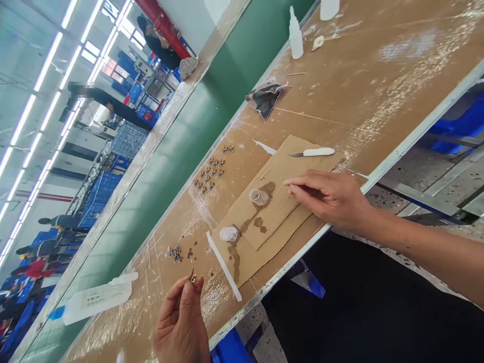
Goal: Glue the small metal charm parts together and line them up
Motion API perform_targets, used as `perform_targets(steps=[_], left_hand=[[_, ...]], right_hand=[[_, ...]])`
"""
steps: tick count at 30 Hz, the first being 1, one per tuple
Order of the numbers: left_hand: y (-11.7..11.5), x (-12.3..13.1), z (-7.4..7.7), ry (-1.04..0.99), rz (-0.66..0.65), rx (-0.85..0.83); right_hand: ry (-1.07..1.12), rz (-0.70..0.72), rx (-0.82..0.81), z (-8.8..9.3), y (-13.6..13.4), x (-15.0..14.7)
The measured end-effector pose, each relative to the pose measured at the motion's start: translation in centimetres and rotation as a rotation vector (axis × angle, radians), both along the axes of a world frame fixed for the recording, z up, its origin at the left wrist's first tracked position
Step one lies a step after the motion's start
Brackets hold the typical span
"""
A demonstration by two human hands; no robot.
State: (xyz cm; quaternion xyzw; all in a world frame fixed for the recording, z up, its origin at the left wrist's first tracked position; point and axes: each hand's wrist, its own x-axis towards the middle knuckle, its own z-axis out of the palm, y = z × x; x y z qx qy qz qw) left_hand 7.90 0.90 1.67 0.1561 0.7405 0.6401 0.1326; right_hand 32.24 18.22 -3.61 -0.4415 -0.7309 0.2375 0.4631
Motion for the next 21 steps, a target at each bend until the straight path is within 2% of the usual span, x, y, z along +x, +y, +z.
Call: perform_targets(steps=[8,12,16,21], left_hand=[[2.1,1.7,-0.2,0.189,-0.073,-0.044],[4.1,3.4,0.7,0.298,-0.122,-0.145],[7.1,5.1,1.7,0.407,-0.309,-0.252],[10.8,5.8,1.7,0.592,-0.503,-0.453]], right_hand=[[0.041,0.072,0.076,-0.5,0.6,0.4],[0.063,0.111,0.084,-0.8,0.9,0.6],[0.047,0.093,0.118,-0.9,1.2,0.6],[0.011,0.052,0.204,-1.3,1.5,0.4]])
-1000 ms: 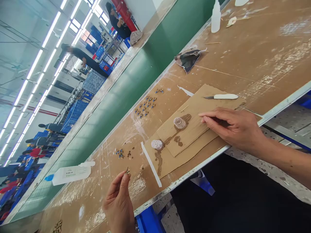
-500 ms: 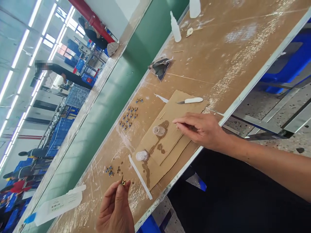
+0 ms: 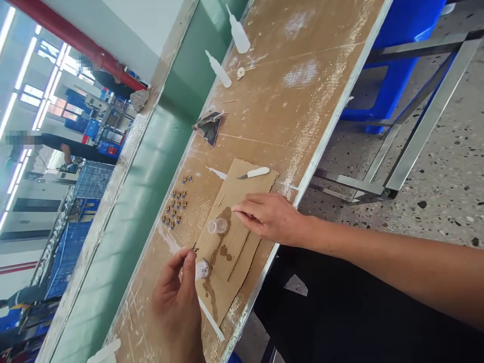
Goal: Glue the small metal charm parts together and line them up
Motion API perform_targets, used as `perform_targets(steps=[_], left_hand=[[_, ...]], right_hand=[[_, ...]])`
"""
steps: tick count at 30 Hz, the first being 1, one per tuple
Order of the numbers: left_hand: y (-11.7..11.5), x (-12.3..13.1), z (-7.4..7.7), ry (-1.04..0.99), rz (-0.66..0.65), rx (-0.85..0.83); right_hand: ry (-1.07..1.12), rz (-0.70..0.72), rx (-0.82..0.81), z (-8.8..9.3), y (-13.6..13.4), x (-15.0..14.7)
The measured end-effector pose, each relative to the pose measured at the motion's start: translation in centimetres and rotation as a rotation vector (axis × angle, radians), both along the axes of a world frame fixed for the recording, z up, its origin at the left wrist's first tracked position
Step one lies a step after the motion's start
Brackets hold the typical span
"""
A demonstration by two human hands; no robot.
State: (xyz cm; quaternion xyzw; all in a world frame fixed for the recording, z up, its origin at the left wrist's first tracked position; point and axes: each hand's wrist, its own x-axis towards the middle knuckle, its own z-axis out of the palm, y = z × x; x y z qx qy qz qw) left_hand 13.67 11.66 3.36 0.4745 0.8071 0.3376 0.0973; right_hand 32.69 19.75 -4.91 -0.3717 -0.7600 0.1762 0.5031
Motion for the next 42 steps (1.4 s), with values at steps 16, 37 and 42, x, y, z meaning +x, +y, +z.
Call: perform_targets(steps=[16,37,42], left_hand=[[4.2,1.3,0.5,0.425,-0.225,-0.172],[4.8,2.1,0.8,0.552,-0.287,-0.163],[4.9,2.2,0.9,0.561,-0.326,-0.168]], right_hand=[[0.072,-0.061,0.076,-0.3,0.5,0.0],[0.022,-0.054,0.021,-0.3,0.5,0.3],[0.020,-0.055,0.013,-0.4,0.6,0.2]])
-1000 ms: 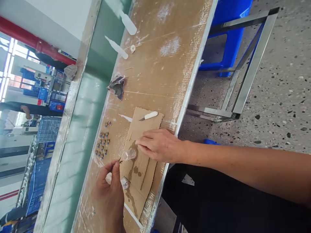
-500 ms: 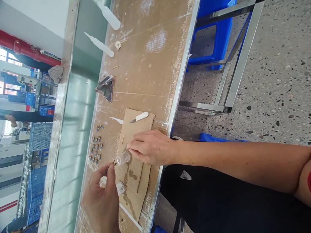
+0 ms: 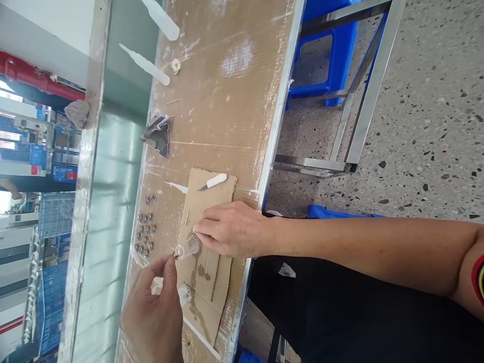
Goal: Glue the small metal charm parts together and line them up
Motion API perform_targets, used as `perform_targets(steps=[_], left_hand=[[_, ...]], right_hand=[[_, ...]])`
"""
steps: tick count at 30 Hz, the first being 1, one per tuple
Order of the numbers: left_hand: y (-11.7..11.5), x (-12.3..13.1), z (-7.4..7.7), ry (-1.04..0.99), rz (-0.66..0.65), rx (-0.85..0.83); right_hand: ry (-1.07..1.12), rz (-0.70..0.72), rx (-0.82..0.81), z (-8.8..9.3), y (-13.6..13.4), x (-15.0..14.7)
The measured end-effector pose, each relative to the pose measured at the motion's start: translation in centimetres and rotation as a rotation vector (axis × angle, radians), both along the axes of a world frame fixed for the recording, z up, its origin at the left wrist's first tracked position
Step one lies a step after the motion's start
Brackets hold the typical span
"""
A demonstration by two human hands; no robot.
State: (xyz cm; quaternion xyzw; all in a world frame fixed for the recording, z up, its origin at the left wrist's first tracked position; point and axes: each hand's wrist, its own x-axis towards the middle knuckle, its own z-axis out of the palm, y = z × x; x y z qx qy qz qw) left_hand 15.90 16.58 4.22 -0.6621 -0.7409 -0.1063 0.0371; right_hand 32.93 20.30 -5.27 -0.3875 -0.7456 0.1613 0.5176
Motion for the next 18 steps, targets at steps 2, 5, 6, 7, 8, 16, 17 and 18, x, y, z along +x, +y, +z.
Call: perform_targets(steps=[2,5,6,7,8,16,17,18], left_hand=[[0.00,0.02,0.02,0.002,-0.003,-0.010],[-0.04,0.00,0.02,0.005,-0.001,-0.013],[-0.04,-0.03,0.00,0.008,0.001,-0.014],[-0.03,-0.05,-0.02,0.010,0.003,-0.015],[0.00,-0.07,-0.03,0.010,0.003,-0.016],[0.17,0.11,0.13,0.012,-0.003,-0.031],[0.17,0.16,0.18,0.009,-0.006,-0.028],[0.15,0.21,0.22,0.009,-0.008,-0.023]], right_hand=[[-0.005,0.002,-0.003,0.00,0.00,-0.03],[-0.002,0.000,0.003,0.00,-0.02,-0.06],[0.000,0.001,0.006,0.00,-0.02,-0.06],[0.003,0.001,0.007,-0.01,-0.02,-0.06],[0.007,0.002,0.007,-0.02,-0.02,-0.05],[0.011,0.011,0.001,0.02,0.02,0.01],[0.013,0.010,0.002,0.03,0.02,0.01],[0.015,0.010,0.002,0.04,0.01,0.01]])
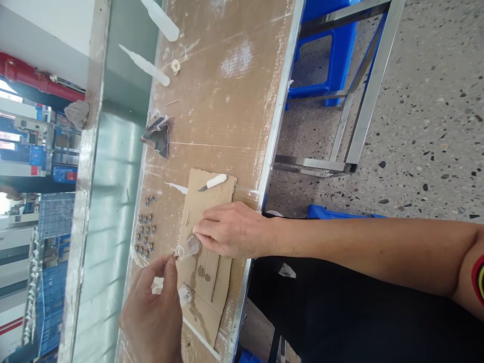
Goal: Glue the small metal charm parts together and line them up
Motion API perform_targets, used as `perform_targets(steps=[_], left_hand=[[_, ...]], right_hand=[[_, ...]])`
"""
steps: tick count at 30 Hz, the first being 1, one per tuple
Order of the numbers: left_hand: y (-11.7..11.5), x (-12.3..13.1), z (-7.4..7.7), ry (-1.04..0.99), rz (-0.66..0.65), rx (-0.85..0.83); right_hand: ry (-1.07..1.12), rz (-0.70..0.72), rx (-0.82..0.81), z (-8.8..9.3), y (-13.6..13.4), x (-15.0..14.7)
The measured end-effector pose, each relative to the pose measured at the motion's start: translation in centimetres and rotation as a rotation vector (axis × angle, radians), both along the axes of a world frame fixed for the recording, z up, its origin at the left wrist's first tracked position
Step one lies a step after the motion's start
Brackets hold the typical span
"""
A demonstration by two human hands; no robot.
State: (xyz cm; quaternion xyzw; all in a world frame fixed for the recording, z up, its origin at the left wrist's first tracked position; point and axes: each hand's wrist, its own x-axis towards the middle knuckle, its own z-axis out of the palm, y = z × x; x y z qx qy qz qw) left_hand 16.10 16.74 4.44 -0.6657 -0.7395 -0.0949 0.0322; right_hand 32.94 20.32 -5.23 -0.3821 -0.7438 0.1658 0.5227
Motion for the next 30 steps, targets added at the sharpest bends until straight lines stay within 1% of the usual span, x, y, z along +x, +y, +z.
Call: perform_targets(steps=[11,14,17,19,23,26,28,30], left_hand=[[0.2,0.2,0.3,-0.024,0.021,-0.014],[-0.3,0.1,0.7,-0.061,0.101,-0.011],[-1.0,-0.1,0.9,-0.156,0.199,0.031],[-1.4,-0.3,0.9,-0.201,0.228,0.054],[-1.2,-0.3,0.7,-0.160,0.221,0.006],[-1.0,-0.2,0.7,-0.148,0.203,0.016],[-1.4,-0.4,0.7,-0.164,0.264,0.052],[-2.5,-1.0,0.8,-0.192,0.402,0.105]], right_hand=[[0.010,-0.018,0.028,0.1,0.1,0.1],[0.024,-0.018,0.037,0.1,0.1,0.1],[0.048,-0.012,0.049,0.2,0.0,0.1],[0.061,-0.006,0.059,0.1,0.0,0.0],[0.038,-0.006,0.060,0.1,-0.1,0.0],[0.028,-0.006,0.052,0.1,-0.1,0.1],[0.036,0.000,0.047,0.1,-0.1,0.1],[0.039,0.006,0.044,0.1,-0.1,0.2]])
